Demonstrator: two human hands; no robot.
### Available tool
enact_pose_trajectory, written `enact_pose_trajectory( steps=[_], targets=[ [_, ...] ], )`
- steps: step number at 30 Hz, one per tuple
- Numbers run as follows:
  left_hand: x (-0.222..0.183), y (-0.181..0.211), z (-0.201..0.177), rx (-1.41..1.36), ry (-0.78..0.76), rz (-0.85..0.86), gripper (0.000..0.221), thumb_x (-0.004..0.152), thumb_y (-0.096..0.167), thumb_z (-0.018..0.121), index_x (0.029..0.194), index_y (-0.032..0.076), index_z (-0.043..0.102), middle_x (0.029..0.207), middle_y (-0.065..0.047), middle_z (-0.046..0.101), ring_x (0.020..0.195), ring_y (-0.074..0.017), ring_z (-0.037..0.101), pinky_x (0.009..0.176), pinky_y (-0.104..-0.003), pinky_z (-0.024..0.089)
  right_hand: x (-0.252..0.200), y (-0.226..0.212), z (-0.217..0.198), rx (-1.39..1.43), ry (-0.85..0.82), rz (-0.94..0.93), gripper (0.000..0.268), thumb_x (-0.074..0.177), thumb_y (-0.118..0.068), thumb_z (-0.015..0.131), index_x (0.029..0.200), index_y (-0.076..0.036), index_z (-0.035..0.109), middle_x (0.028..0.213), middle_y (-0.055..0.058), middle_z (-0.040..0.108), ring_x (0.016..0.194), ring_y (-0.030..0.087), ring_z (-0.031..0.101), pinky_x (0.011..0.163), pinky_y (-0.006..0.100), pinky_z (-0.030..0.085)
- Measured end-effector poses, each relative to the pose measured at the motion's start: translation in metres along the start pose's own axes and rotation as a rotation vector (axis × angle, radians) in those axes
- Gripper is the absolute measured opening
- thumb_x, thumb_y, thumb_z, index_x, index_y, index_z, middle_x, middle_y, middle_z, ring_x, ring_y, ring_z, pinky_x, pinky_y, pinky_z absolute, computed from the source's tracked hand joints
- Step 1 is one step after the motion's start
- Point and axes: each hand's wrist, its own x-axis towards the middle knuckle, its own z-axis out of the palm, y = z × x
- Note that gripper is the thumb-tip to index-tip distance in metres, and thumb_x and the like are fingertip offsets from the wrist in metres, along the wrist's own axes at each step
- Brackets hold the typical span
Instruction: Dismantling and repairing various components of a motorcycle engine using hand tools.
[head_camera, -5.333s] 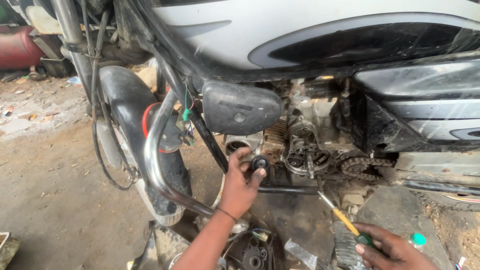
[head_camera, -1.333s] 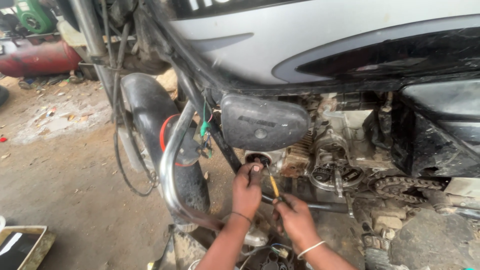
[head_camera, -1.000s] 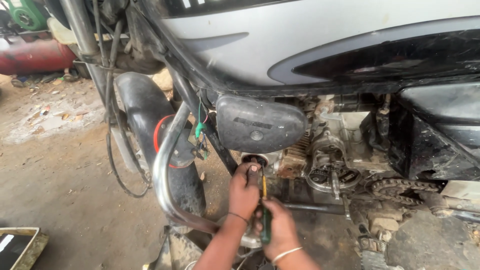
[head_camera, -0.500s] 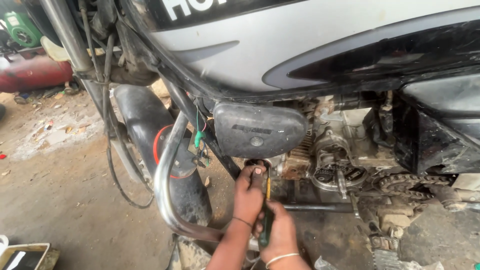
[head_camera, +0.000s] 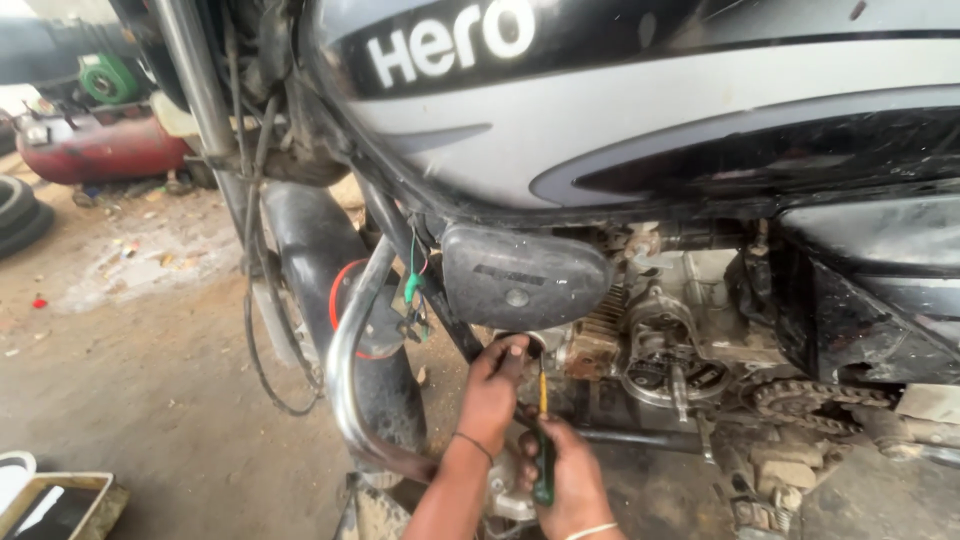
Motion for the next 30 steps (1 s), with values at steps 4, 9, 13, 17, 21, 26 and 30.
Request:
enact_pose_trajectory(
  steps=[4,9,13,17,21,26,30],
  targets=[
    [0.002,-0.005,0.001,0.107,-0.005,0.021,0.032,0.096,0.02,0.063,0.122,0.003,0.07,0.116,-0.007,0.075,0.108,-0.0167,0.065,0.097,-0.03,0.048,0.003,0.004,0.002,-0.054,0.04,-0.052,0.026,0.095,-0.024,0.053,0.112,-0.008,0.064,0.063,0.004,0.051,0.045,0.016,0.041,0.041,0.032,0.031],
    [-0.003,0.004,-0.001,0.156,0.019,-0.111,0.038,0.093,0.023,0.065,0.126,0.004,0.069,0.117,-0.008,0.073,0.101,-0.0192,0.065,0.089,-0.033,0.05,0.005,0.001,0.005,0.008,0.025,-0.035,0.026,0.096,-0.025,0.051,0.112,-0.008,0.062,0.062,0.004,0.049,0.044,0.016,0.04,0.041,0.032,0.031],
    [-0.005,0.015,0.003,0.233,0.0,-0.336,0.042,0.096,0.029,0.067,0.125,-0.001,0.07,0.11,-0.016,0.075,0.089,-0.024,0.066,0.081,-0.035,0.051,0.012,0.009,0.004,0.023,0.045,-0.024,0.024,0.096,-0.025,0.049,0.111,-0.01,0.061,0.061,0.003,0.047,0.043,0.017,0.038,0.04,0.033,0.029],
    [-0.008,0.025,0.013,0.203,-0.109,-0.495,0.045,0.095,0.031,0.062,0.137,0.015,0.062,0.109,-0.013,0.074,0.09,-0.0257,0.065,0.081,-0.038,0.051,0.017,0.011,-0.004,0.072,0.007,-0.025,0.023,0.098,-0.026,0.049,0.109,-0.009,0.059,0.061,0.003,0.047,0.043,0.016,0.038,0.04,0.033,0.029],
    [0.002,0.01,0.01,0.152,-0.121,-0.36,0.049,0.095,0.033,0.062,0.137,0.008,0.066,0.117,-0.006,0.076,0.104,-0.0203,0.065,0.093,-0.034,0.048,0.046,0.022,-0.015,-0.031,0.032,0.016,0.027,0.1,-0.026,0.049,0.109,-0.004,0.061,0.063,0.003,0.051,0.045,0.016,0.042,0.04,0.032,0.033],
    [-0.003,0.032,0.018,0.143,-0.053,-0.368,0.054,0.096,0.03,0.057,0.144,0.006,0.051,0.122,-0.006,0.077,0.116,-0.0178,0.068,0.105,-0.03,0.046,0.051,0.062,-0.028,-0.3,0.211,-0.043,0.023,0.097,-0.021,0.05,0.107,-0.005,0.063,0.063,0.01,0.058,0.045,0.021,0.051,0.041,0.035,0.041],
    [-0.002,0.02,0.007,0.214,-0.012,-0.424,0.051,0.099,0.02,0.059,0.146,0.002,0.05,0.12,-0.014,0.072,0.117,-0.0221,0.065,0.103,-0.035,0.045,0.014,0.036,-0.006,-0.268,0.064,-0.08,0.025,0.097,-0.027,0.047,0.094,-0.005,0.06,0.057,0.008,0.053,0.04,0.021,0.046,0.038,0.037,0.038]
  ],
)
